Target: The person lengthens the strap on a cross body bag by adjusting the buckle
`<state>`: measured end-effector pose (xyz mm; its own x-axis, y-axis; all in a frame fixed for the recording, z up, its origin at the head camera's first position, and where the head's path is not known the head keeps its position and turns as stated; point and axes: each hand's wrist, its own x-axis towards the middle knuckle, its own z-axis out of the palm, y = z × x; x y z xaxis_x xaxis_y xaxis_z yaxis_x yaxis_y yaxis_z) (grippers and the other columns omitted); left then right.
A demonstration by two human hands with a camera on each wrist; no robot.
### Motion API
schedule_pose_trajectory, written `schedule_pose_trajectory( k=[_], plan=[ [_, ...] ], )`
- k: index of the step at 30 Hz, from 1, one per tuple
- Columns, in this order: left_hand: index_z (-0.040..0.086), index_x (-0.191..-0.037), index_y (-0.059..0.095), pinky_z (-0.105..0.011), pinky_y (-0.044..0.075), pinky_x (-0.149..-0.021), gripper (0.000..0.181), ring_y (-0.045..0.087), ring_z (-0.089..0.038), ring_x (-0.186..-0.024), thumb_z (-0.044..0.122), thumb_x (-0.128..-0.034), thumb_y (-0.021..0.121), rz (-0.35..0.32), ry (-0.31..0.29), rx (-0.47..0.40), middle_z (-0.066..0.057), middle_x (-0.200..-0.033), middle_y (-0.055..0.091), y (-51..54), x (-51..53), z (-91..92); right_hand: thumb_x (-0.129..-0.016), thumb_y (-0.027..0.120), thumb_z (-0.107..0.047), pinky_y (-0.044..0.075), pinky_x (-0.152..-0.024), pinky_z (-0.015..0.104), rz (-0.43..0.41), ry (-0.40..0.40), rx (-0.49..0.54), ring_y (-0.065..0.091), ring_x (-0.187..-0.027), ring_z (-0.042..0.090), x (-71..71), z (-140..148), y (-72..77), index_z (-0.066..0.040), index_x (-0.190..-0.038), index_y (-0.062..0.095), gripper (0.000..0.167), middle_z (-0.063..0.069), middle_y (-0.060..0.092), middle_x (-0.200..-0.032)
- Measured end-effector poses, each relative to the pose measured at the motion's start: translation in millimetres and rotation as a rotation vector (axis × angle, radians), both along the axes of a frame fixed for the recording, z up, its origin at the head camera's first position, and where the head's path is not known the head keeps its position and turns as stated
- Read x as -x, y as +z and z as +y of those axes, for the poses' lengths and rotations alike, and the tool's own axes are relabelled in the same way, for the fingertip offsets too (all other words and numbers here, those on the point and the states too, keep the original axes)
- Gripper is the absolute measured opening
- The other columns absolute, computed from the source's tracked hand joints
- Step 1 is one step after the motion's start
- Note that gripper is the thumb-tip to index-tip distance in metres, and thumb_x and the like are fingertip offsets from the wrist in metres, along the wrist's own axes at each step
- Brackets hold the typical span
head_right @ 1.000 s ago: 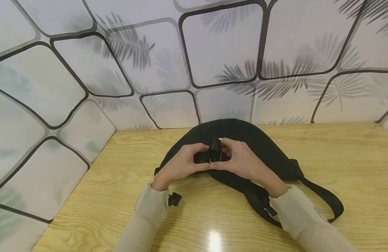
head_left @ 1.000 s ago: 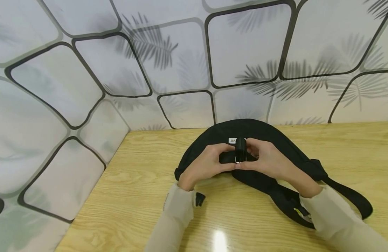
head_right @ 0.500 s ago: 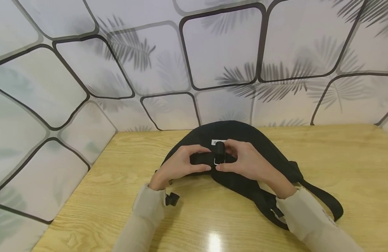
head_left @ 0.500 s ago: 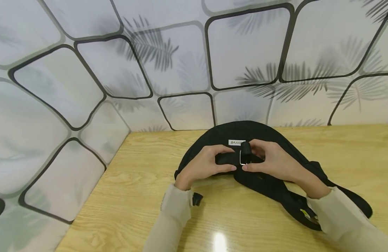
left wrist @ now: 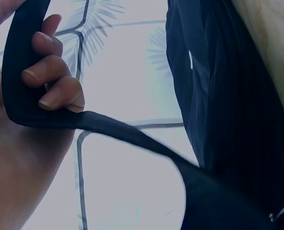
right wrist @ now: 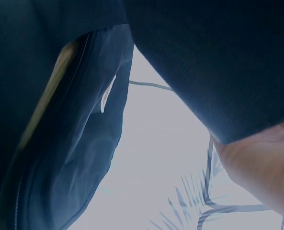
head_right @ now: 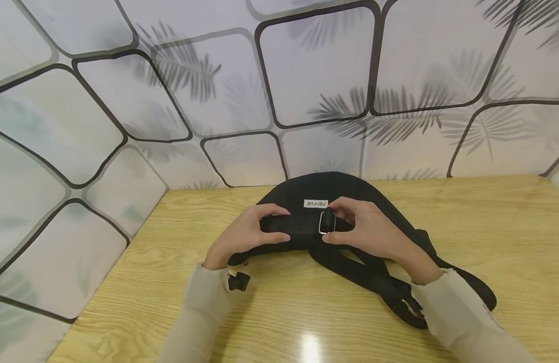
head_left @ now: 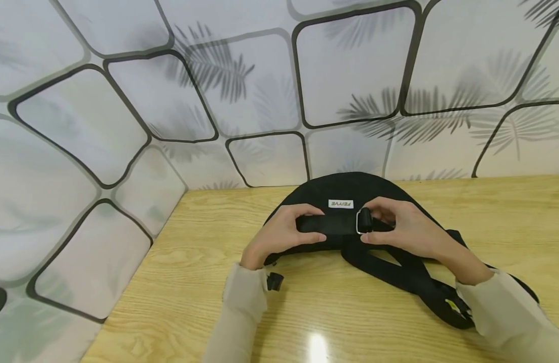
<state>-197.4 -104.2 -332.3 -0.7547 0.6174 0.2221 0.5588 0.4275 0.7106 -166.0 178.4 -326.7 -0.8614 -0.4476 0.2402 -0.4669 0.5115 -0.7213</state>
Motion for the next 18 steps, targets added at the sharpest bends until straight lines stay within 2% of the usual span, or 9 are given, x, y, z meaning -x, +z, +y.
schedule_pose_trajectory(
  k=[10, 18],
  plan=[
    [0.001, -0.125, 0.068, -0.041, 0.047, -0.102, 0.045, 0.059, -0.029, -0.121, 0.014, -0.0851, 0.084, -0.054, 0.027, 0.022, -0.013, -0.128, 0.066, 5.1, -0.6, -18.6, -0.085, 0.084, -0.015, 0.044, -0.069, 0.03, -0.011, 0.034, 0.008, 0.055, -0.078, 0.014, -1.3, 11, -3.8, -0.004, -0.122, 0.065, 0.042, 0.002, 0.057, -0.094],
    [0.004, -0.125, 0.069, -0.041, 0.046, -0.104, 0.043, 0.057, -0.027, -0.124, 0.016, -0.0866, 0.083, -0.081, 0.028, 0.064, -0.01, -0.13, 0.065, 5.7, 1.4, -21.0, -0.085, 0.084, -0.014, 0.043, -0.067, 0.029, 0.001, 0.051, 0.008, 0.056, -0.074, 0.013, -2.0, 11, -9.3, -0.003, -0.121, 0.065, 0.043, -0.001, 0.059, -0.09]
  ],
)
